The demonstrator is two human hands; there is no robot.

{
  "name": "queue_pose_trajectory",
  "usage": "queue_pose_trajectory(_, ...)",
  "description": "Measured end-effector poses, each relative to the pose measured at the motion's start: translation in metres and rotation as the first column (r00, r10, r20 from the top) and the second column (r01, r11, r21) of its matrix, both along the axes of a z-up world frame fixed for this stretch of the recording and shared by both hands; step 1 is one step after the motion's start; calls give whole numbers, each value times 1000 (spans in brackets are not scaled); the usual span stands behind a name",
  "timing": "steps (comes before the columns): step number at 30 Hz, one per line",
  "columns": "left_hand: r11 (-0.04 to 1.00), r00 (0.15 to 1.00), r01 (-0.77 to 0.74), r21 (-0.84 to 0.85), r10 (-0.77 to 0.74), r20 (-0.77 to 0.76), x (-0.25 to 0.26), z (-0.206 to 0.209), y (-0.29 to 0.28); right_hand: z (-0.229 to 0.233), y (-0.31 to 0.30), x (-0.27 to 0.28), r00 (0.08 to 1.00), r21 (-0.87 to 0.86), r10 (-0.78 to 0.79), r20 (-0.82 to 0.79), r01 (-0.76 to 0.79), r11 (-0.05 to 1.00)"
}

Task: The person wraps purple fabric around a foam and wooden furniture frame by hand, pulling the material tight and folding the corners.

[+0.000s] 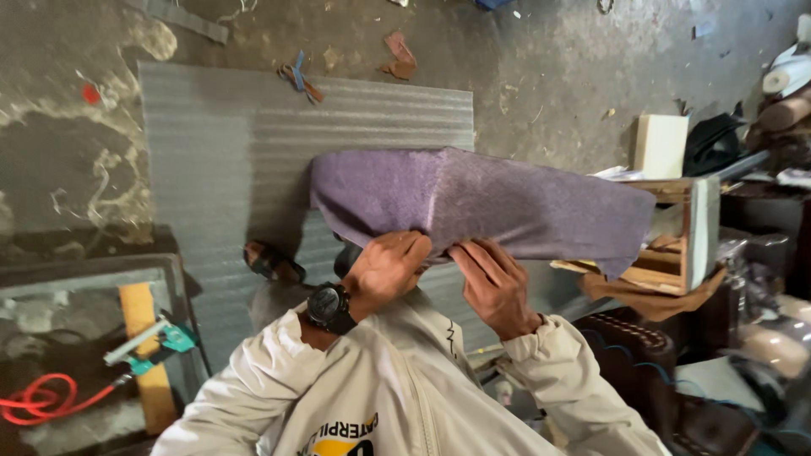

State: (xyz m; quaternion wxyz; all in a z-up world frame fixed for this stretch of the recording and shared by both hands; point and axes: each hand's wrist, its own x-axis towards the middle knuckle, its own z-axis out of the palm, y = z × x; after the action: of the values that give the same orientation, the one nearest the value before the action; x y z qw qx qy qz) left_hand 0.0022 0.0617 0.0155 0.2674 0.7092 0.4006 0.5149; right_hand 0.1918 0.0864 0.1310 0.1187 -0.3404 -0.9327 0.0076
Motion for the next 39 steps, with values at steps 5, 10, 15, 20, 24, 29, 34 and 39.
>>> queue_pose_trajectory(5, 990, 999, -40, -137, 41, 7, 8, 3, -8, -16, 7, 2, 1000, -146, 1, -26, -5, 989)
queue_pose_trajectory(10, 994, 996, -77, -81, 81, 40, 13, -2, -15, -12, 27, -2, 982, -211, 169, 80, -149, 966)
queue_pose_trajectory(15, 996, 999, 29, -87, -25, 42, 3, 0, -10, -11, 35, -9, 955, -296, 238, 177, -179, 938)
queue_pose_trajectory(20, 999, 996, 30, 18, -32, 89, -1, -5, -17, -12, 21, -6, 901, -261, 256, 350, -169, 950)
queue_pose_trajectory(24, 992, 992, -90, 90, 81, 98, 7, -11, -17, 1, -6, -20, 950, 28, 210, 232, -222, 975)
queue_pose_trajectory(29, 988, 982, 145, -45, -138, 131, -7, -22, -8, 14, -12, -24, 978, -180, 80, 192, -45, 983)
queue_pose_trajectory(34, 988, 997, -28, 152, 17, 76, 1, -13, -19, 18, -10, -22, 956, -266, -96, 278, 173, 948)
queue_pose_trajectory(39, 977, 966, 175, -120, -146, 214, -7, -12, -24, 17, 1, -24, 988, -535, 28, 153, 59, 843)
